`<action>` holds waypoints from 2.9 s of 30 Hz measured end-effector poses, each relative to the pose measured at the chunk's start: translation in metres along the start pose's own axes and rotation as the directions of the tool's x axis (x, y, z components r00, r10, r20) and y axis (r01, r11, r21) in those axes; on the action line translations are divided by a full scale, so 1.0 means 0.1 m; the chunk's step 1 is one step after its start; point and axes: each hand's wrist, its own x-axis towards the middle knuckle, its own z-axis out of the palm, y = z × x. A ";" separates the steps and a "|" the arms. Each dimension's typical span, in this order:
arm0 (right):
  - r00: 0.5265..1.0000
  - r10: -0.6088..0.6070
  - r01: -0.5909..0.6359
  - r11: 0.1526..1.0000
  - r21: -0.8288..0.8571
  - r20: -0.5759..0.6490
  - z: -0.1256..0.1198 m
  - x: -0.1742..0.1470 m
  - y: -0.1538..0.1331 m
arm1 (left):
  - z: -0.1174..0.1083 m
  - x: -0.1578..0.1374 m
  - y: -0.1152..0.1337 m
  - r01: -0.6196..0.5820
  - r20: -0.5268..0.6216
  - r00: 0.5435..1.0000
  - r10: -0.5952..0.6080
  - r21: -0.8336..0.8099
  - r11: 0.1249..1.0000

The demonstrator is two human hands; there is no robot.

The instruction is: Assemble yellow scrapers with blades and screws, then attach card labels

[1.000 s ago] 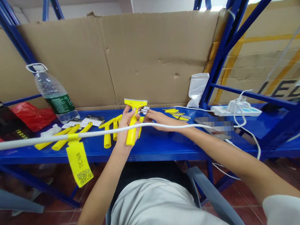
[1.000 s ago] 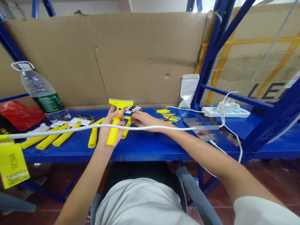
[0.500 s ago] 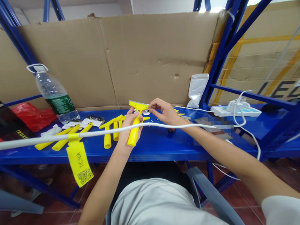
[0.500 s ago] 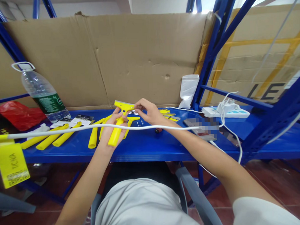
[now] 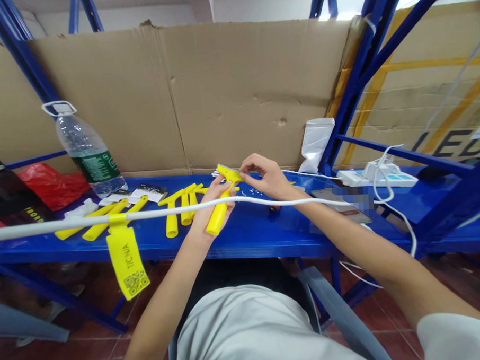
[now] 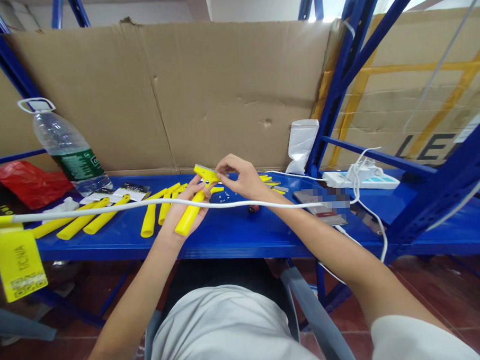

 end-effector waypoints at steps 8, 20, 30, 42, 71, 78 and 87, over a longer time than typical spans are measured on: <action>0.999 0.037 -0.037 0.999 0.025 0.026 -0.01 0.00 0.00 | 0.01 0.00 -0.03 0.024 0.019 0.999 -0.025 0.062 0.998; 0.997 0.001 0.005 0.997 -0.080 0.081 -0.04 0.03 -0.01 | -0.04 0.02 -0.07 -0.003 0.066 0.998 -0.008 0.163 0.987; 0.997 -0.024 0.029 0.997 -0.072 0.072 -0.04 0.04 0.00 | -0.05 0.03 -0.10 0.003 0.072 0.997 -0.015 0.175 0.985; 0.996 0.014 -0.024 0.993 0.116 0.087 -0.04 0.06 0.00 | 0.03 -0.03 -0.19 0.085 0.081 0.992 -0.092 0.080 0.993; 0.967 0.234 -0.253 0.917 0.309 0.098 -0.01 0.08 0.04 | 0.02 -0.02 -0.20 0.066 0.082 0.994 -0.075 0.099 0.993; 0.958 0.265 -0.285 0.909 0.303 0.106 0.00 0.07 0.01 | 0.03 -0.02 -0.19 0.073 0.075 0.994 -0.079 0.086 0.994; 0.967 0.218 -0.251 0.904 0.347 0.134 -0.02 0.07 0.02 | 0.03 -0.03 -0.19 0.072 0.071 0.994 -0.079 0.093 0.993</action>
